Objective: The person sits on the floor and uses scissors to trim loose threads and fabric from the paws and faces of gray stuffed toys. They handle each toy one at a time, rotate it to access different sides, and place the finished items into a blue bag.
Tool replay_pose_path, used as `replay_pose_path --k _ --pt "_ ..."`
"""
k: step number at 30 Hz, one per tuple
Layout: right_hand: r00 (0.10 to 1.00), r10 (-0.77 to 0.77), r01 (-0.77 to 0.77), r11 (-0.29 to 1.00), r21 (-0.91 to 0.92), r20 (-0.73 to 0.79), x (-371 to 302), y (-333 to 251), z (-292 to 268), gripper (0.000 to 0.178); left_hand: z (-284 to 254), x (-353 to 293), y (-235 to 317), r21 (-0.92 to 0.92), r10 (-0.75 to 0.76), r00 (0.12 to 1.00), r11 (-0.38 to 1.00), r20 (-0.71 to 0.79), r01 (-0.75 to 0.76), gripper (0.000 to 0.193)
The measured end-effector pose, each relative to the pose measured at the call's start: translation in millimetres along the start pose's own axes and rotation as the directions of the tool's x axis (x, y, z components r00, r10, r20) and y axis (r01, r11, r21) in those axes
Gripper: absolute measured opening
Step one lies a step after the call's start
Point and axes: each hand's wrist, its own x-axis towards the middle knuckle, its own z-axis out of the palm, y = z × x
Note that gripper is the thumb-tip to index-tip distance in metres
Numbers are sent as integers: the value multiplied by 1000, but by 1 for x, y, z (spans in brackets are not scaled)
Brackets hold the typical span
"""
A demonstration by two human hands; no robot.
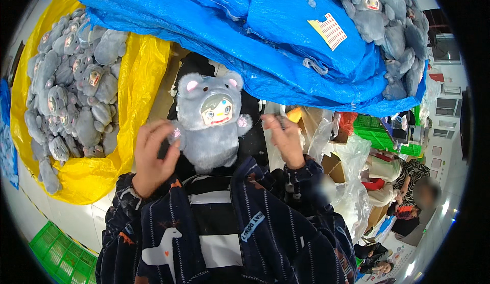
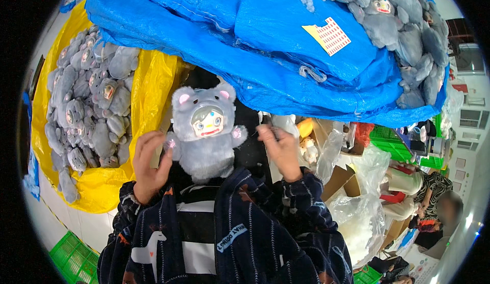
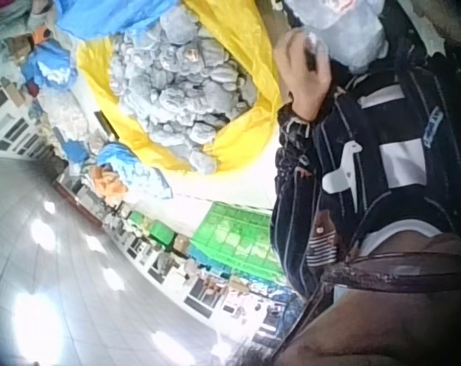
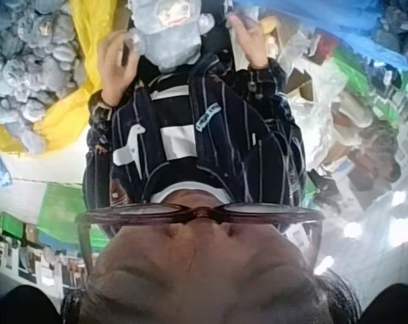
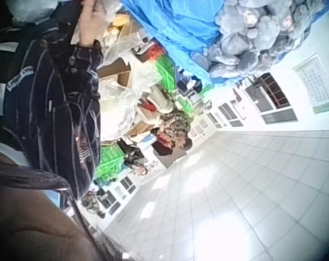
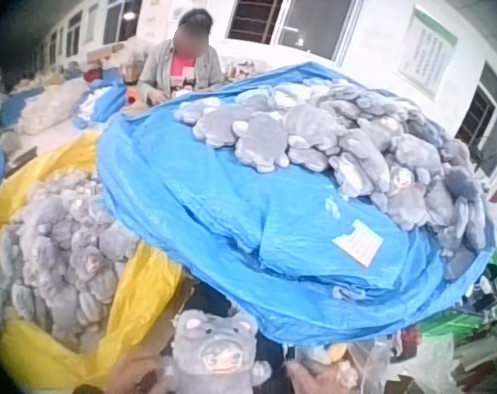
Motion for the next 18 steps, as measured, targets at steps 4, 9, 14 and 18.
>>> replay_pose_path --k 4,9,14,18 --pt "963 -2 9 1000 -23 268 0 1 27 21 26 21 32 -117 166 952 983 257 -139 23" --pt "961 -197 212 975 -60 194 -4 18 22 16 92 28 23 146 -80 885 989 458 14 25" --pt "904 -385 418 887 -195 187 -7 20 6 26 108 29 17 229 -93 887 973 453 -15 25" --pt "848 -516 523 783 -336 119 -13 25 0 31 117 19 5 189 135 946 962 296 -197 24"
